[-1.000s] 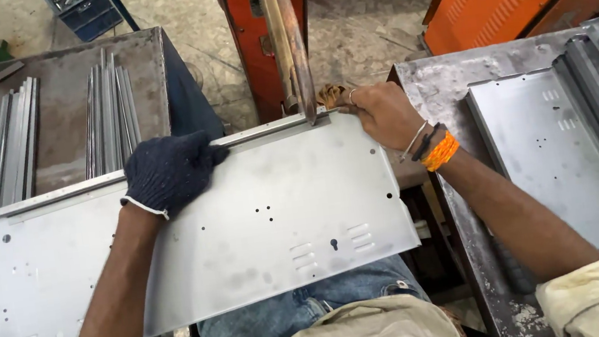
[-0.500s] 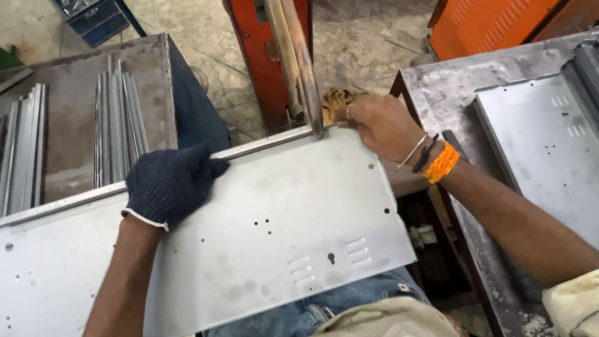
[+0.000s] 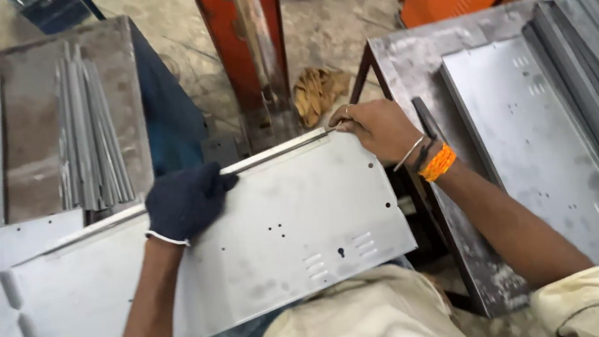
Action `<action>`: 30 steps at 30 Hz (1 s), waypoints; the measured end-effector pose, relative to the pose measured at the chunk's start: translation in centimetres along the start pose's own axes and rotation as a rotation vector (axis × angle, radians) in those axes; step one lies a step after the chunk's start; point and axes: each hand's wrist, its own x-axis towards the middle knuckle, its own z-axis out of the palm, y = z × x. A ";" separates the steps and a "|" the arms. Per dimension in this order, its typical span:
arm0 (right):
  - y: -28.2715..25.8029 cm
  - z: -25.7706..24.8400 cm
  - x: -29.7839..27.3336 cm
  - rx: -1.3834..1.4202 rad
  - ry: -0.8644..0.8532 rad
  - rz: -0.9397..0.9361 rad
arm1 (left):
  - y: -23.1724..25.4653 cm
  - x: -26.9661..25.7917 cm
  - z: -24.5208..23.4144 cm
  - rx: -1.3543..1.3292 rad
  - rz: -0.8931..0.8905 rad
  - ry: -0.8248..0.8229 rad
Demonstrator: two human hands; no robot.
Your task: The recorder is using a spot welding machine to join thin metal strips to larger metal sheets.
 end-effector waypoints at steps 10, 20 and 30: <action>1.2 4.8 -7.4 -0.101 -0.073 0.000 | 4.6 -1.7 6.2 -0.027 -0.048 -0.265; -0.8 5.3 -5.6 -0.353 0.030 -0.006 | 4.0 -2.6 5.3 -0.150 0.027 -0.166; -7.7 3.9 -3.6 -0.032 -0.174 0.114 | 5.7 -2.1 4.9 -0.039 -0.041 -0.234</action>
